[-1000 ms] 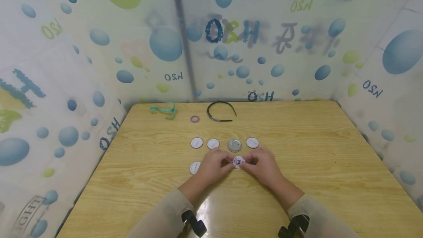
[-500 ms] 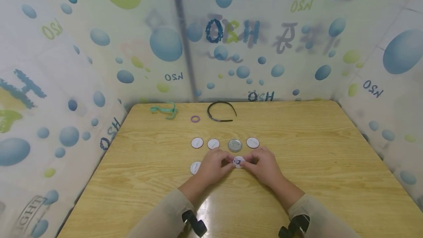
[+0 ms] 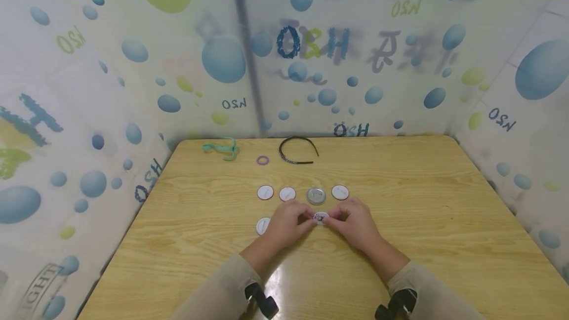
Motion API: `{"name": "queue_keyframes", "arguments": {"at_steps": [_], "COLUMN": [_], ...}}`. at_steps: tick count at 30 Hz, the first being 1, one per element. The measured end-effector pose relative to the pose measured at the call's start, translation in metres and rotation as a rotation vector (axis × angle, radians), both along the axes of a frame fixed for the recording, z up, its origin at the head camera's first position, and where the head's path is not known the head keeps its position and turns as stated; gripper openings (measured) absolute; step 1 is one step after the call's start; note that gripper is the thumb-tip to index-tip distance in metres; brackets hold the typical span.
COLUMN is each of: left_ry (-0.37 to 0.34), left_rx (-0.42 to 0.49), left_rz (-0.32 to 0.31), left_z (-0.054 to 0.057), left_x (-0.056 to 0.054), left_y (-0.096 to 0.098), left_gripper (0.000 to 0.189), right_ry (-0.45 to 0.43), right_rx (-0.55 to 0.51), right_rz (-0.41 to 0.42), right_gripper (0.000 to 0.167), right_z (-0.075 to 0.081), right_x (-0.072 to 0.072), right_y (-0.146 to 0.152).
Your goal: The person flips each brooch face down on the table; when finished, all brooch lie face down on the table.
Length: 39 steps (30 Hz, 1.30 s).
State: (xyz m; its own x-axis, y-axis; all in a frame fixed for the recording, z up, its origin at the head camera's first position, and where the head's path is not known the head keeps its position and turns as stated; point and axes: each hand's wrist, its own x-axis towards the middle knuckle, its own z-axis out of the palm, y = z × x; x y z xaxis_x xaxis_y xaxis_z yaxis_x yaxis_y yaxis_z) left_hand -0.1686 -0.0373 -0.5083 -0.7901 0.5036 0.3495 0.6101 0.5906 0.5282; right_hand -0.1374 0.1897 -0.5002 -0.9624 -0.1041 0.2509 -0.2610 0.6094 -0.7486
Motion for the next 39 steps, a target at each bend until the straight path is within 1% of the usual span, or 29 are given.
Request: {"name": "queue_keyframes", "arguments": {"at_steps": [4, 8, 16, 21, 25, 27, 33, 35, 39], "left_ry": [-0.025, -0.024, -0.026, -0.002, -0.004, -0.001, 0.042, 0.039, 0.031], "left_rx": [-0.002, 0.000, 0.009, 0.008, 0.012, 0.006, 0.008, 0.006, -0.026], "left_rz": [0.001, -0.002, -0.007, -0.018, -0.029, -0.033, -0.050, -0.050, -0.046], "left_z": [-0.0001, 0.0002, 0.0020, 0.0007, -0.0005, -0.0009, -0.0014, -0.0007, -0.0010], "left_x": [0.0000, -0.0001, 0.0002, -0.0011, -0.0025, -0.0028, -0.0027, -0.0026, -0.0028], "left_y": [-0.0001, 0.0000, -0.0001, 0.0001, -0.0003, -0.0007, -0.0010, -0.0009, -0.0008], "left_gripper": [0.009, 0.008, 0.006, 0.004, 0.004, 0.006, 0.012, 0.013, 0.015], "right_ry": [0.015, 0.029, 0.031, 0.059, 0.081, 0.089, 0.102, 0.105, 0.108], "right_rx": [-0.008, -0.022, -0.037, -0.026, -0.016, -0.004, 0.030, 0.037, 0.068], "right_rz": [0.004, 0.011, 0.025, 0.036, 0.049, 0.057, 0.065, 0.068, 0.075], "right_gripper": [0.015, 0.015, 0.017, 0.020, 0.020, 0.020, 0.017, 0.018, 0.022], "right_z": [-0.0010, -0.0014, -0.0017, -0.0039, -0.0051, -0.0051, -0.0054, -0.0053, -0.0058], "right_x": [0.0008, 0.0014, 0.0007, -0.0012, -0.0021, -0.0021, -0.0027, -0.0027, -0.0025], "right_y": [0.0000, 0.0001, 0.0012, 0.0020, 0.0024, 0.0023, 0.0019, 0.0017, 0.0014]}}
